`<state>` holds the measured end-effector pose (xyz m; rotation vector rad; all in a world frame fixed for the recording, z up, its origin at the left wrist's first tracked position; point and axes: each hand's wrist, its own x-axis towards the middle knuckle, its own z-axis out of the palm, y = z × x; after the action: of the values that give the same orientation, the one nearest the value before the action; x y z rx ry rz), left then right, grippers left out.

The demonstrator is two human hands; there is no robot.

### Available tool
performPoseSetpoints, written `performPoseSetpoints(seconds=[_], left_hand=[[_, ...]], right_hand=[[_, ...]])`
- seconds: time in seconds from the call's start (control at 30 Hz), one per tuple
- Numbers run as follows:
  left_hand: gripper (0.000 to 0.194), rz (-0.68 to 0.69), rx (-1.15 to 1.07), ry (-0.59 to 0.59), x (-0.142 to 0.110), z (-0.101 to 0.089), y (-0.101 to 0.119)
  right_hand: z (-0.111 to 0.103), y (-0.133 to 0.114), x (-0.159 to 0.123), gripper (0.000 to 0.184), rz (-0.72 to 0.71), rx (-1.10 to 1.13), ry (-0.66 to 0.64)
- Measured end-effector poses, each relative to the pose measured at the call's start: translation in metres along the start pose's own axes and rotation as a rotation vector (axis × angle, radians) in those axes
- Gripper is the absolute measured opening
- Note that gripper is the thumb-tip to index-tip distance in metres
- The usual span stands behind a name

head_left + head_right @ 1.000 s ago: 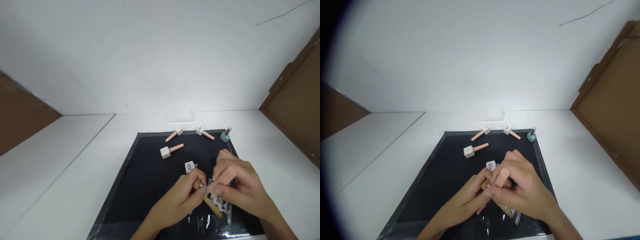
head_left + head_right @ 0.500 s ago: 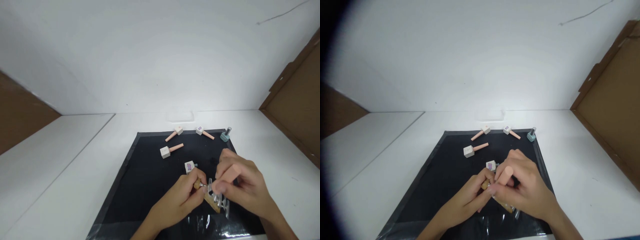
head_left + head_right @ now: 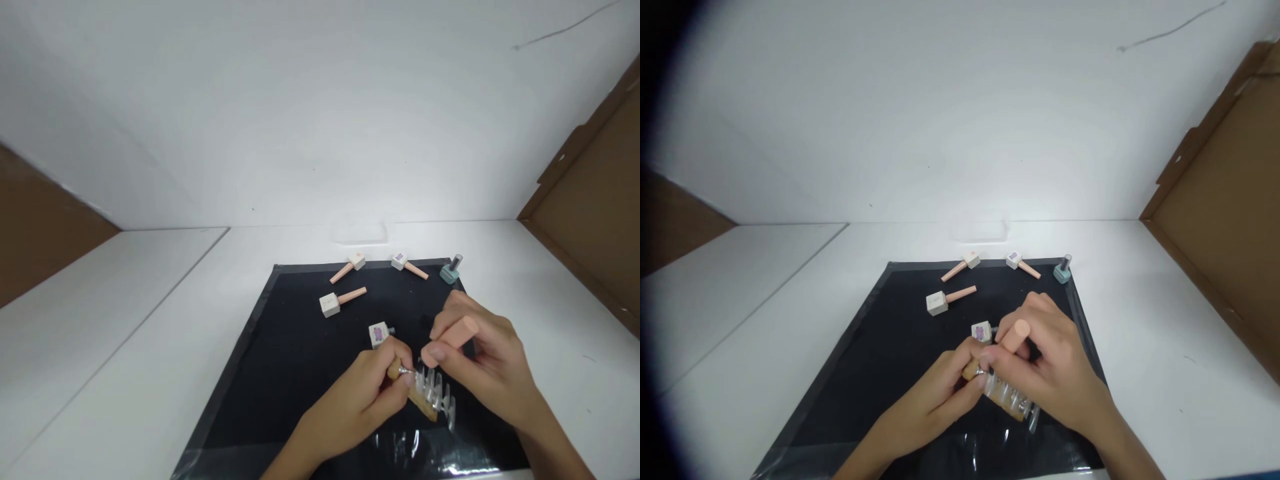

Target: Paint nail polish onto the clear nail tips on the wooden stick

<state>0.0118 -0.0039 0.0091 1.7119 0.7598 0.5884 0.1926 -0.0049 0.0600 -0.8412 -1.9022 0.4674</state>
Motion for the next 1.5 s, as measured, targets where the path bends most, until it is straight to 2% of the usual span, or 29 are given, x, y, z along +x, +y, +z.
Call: performPoseSetpoints(seconds=[0.13,0.27,0.4,0.5,0.57,0.7,0.8,0.87,1.0,1.17,1.33,1.43,1.5], left_hand=[[0.014,0.000,0.000,-0.006,0.000,0.001,0.000],[0.012,-0.019,0.009,0.000,0.000,0.000,0.000],[0.015,-0.022,-0.008,-0.009,0.000,-0.001,0.002],[0.012,-0.018,0.009,0.013,0.001,-0.001,0.002],[0.011,-0.019,0.009,0.011,0.001,-0.002,0.002],[0.013,-0.011,0.003,-0.011,0.000,-0.001,0.000],[0.010,-0.010,0.032,0.008,-0.002,-0.001,-0.003],[0.009,-0.015,0.033,0.010,-0.004,0.000,-0.004],[0.012,-0.021,0.026,0.007,-0.004,0.000,-0.004],[0.009,-0.034,0.048,0.034,-0.005,-0.002,-0.003],[0.009,-0.009,0.045,0.031,-0.006,-0.001,-0.003],[0.010,-0.021,0.039,0.029,-0.008,0.000,-0.005],[0.011,-0.023,0.030,0.023,-0.009,0.000,-0.006]], right_hand=[[0.000,0.000,0.000,0.031,-0.006,0.029,-0.088],[0.000,0.000,-0.001,0.027,0.013,-0.010,0.016],[-0.001,0.000,0.000,0.032,-0.010,0.044,-0.092],[0.000,0.000,0.001,0.030,0.018,-0.022,-0.022],[0.001,-0.001,0.001,0.028,-0.005,0.009,0.007],[0.003,0.000,0.001,0.033,-0.025,0.026,-0.073],[0.003,0.001,-0.001,0.025,0.012,-0.072,0.040],[0.004,0.002,-0.002,0.022,0.005,-0.045,0.072],[0.005,0.002,-0.002,0.030,-0.006,0.033,-0.047],[0.006,0.005,-0.005,0.021,0.011,-0.025,0.126],[0.006,0.009,-0.007,0.024,-0.011,0.099,0.031],[0.006,0.010,-0.008,0.021,0.073,0.083,0.142],[0.006,0.011,-0.009,0.020,0.063,0.142,0.167]])
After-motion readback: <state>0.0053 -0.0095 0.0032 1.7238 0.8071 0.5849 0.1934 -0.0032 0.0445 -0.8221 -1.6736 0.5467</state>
